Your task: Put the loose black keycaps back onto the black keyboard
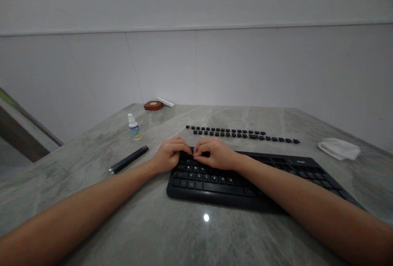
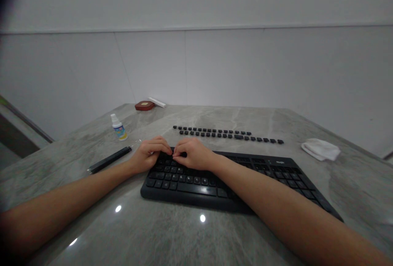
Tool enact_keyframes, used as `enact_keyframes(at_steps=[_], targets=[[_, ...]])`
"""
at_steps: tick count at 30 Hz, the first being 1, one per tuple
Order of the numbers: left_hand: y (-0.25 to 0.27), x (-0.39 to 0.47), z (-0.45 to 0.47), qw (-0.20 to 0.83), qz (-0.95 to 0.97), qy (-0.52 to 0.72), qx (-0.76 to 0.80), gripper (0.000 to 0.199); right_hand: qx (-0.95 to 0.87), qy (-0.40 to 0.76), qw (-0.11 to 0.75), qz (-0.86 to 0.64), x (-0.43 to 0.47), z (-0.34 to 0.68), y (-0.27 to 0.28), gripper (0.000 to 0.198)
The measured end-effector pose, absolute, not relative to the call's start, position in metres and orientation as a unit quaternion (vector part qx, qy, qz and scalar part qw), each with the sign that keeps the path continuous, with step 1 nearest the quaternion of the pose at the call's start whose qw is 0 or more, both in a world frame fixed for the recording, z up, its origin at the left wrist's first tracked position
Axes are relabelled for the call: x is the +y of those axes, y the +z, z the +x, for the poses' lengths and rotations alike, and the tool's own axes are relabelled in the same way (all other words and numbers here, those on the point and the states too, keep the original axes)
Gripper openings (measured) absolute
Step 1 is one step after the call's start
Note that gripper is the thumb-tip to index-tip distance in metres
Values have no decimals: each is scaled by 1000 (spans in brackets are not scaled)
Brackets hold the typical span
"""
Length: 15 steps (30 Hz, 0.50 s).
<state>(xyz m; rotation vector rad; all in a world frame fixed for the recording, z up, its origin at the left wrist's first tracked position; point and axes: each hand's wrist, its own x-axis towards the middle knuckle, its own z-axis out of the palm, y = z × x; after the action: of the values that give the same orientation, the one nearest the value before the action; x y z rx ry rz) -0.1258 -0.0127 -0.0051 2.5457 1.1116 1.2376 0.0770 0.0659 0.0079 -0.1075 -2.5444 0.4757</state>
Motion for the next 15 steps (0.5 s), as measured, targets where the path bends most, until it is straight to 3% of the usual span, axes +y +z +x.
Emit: enact_keyframes(at_steps=[15], targets=[[-4,-13,-125,48,838,406,362,43,-943,169,282,-50,64,76,6,10]])
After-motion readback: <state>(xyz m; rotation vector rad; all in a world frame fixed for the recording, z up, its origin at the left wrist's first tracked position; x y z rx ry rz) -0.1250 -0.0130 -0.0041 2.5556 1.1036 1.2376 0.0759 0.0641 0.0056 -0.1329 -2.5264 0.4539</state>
